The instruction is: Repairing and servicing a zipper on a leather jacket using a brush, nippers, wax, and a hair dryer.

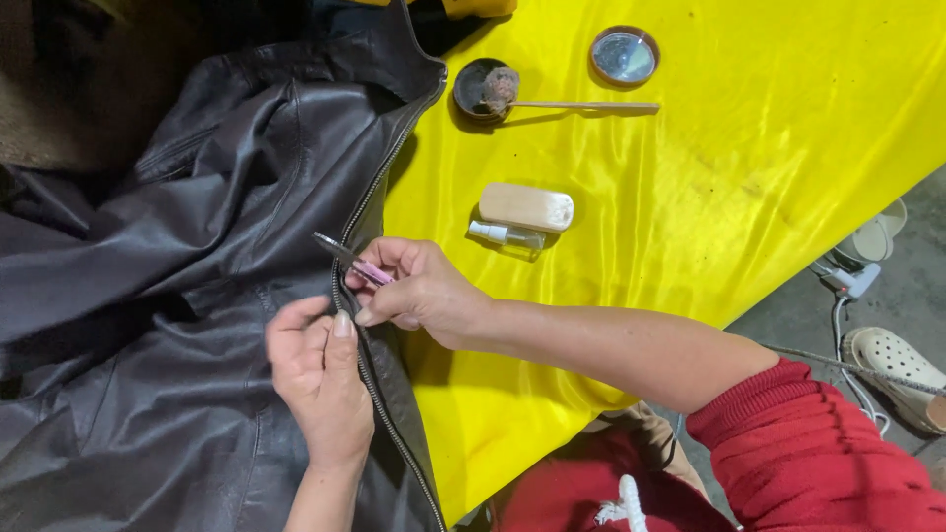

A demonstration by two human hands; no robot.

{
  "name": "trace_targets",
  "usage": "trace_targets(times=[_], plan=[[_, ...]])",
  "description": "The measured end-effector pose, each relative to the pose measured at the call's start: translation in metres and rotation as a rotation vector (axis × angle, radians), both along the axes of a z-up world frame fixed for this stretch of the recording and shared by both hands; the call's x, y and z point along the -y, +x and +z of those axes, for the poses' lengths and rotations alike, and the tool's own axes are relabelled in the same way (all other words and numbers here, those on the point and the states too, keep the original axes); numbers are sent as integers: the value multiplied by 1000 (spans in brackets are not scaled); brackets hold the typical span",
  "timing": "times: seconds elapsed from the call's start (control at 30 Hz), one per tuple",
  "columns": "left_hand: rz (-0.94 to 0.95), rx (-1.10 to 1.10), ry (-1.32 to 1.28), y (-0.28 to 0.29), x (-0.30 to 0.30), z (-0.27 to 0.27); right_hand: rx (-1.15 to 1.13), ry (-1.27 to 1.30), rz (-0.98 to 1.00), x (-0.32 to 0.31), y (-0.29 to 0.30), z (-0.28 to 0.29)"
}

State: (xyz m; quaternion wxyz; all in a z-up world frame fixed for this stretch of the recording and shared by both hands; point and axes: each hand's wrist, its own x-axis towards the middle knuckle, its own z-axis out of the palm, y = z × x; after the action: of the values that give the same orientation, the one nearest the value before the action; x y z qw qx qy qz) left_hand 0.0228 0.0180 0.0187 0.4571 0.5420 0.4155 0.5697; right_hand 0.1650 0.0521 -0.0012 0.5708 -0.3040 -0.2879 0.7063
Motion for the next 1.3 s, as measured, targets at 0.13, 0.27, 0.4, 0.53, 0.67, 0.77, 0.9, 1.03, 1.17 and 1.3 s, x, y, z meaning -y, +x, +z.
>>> trace_targets(times=[0.13,0.27,0.4,0.53,0.67,0.77,0.9,1.03,1.17,1.3], plan=[[46,-154,88,-4,0,-1,-5,-36,25,0,2,8],[15,-171,-8,-1,2,3,23,-30,3,0,4,9],[-33,-24,-97,-7,3,-1,95,42,-6,2,3,14],[-58,-11,-113,-13,5,3,225,270,22,8,15,29],[-69,-18,-135,-16,5,6,534,481,135,15,34,51],[-70,-15,-130,-16,5,12,777,654,142,17,43,61],[-95,32,-112,-19,4,4,996,860,66,19,44,56],[-62,-3,-127,-20,3,7,1106,949,-14,17,41,38],[-62,-40,-108,-19,4,7,1063,895,-26,17,43,39],[-83,-1,-113,-19,3,2,875,538,-62,17,40,49]])
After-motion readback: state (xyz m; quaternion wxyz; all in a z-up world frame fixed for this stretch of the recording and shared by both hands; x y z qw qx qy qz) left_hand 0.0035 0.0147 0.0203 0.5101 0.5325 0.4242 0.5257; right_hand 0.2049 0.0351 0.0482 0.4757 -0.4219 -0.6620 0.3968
